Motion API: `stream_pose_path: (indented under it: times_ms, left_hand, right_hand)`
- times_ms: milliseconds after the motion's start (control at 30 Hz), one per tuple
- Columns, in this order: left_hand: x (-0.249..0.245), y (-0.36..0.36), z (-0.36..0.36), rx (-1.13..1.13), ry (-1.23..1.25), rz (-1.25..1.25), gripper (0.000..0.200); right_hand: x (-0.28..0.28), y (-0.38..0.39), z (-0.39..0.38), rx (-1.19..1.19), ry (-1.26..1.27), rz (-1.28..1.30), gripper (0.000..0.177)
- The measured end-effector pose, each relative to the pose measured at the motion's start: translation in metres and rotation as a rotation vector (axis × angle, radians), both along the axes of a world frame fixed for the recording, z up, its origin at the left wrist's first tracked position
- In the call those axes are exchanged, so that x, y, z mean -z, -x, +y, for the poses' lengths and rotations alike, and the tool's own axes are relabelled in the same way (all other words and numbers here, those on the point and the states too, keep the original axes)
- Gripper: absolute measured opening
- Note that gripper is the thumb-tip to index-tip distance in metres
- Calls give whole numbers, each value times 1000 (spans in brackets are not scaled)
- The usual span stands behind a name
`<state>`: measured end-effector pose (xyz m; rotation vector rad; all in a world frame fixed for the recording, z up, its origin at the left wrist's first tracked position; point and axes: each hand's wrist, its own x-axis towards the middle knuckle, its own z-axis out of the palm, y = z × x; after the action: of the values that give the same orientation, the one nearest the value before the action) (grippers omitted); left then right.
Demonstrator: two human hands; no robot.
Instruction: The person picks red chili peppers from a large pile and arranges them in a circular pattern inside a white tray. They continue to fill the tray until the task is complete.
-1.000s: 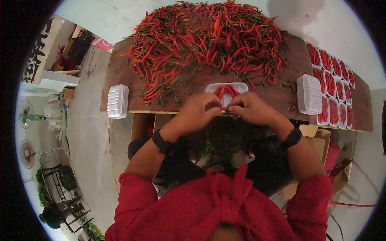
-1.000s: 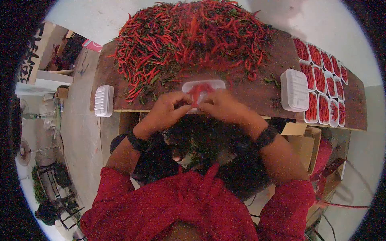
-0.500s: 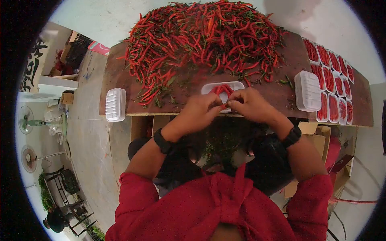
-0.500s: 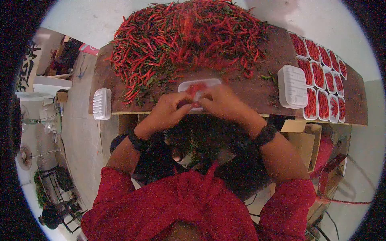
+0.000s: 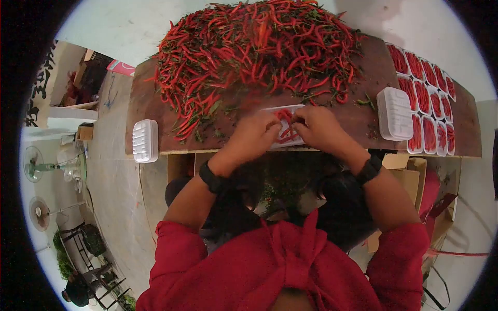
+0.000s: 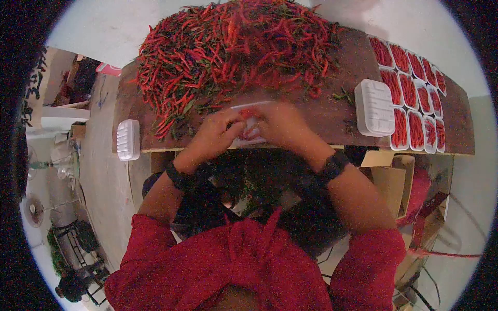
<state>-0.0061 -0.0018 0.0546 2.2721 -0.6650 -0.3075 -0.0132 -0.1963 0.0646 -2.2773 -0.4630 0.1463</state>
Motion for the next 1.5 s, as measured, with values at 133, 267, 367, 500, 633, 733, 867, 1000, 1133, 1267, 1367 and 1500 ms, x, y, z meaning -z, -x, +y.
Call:
stream_pose_path:
  times_ms: [133, 267, 367, 500, 633, 733, 867, 1000, 1133, 1267, 1367, 1500]
  left_hand:
    - [3, -5, 2, -5, -42, -31, 20]
    - [10, -6, -2, -37, 106, 20, 19]
    - [7, -7, -2, -72, 170, 134, 20]
    - [-5, -22, 10, -85, 89, 119, 21]
    - [-2, -40, 33, -130, -264, -158, 22]
    - [8, -43, 41, -92, -425, -264, 26]
    - [15, -43, 38, -67, -506, -237, 29]
    - [15, -44, 38, -91, -505, -228, 29]
    - [12, -43, 38, -122, -509, -232, 27]
    - [10, -48, 44, -163, -506, -287, 25]
    - [-7, -48, 44, -336, -326, -86, 25]
    - [-13, -49, 55, -324, -344, -96, 28]
  right_hand:
    - [-1, -4, 1, 8, 79, 20, 16]
    - [2, -9, 3, 24, 38, 77, 17]
    - [4, -11, 5, 27, -76, 159, 18]
    - [-3, -14, 3, 46, -125, 274, 19]
    - [12, -20, -5, 55, -49, 302, 20]
    - [18, -24, -8, 42, -57, 319, 19]
    - [14, -25, -6, 13, -229, 473, 17]
    - [4, -23, -7, -37, -509, 756, 17]
    - [4, -20, -8, -68, -626, 835, 23]
    - [-9, -17, -6, -162, -633, 678, 26]
    - [-12, -12, -1, -176, -737, 353, 25]
    - [-2, -15, -3, 0, -805, 658, 19]
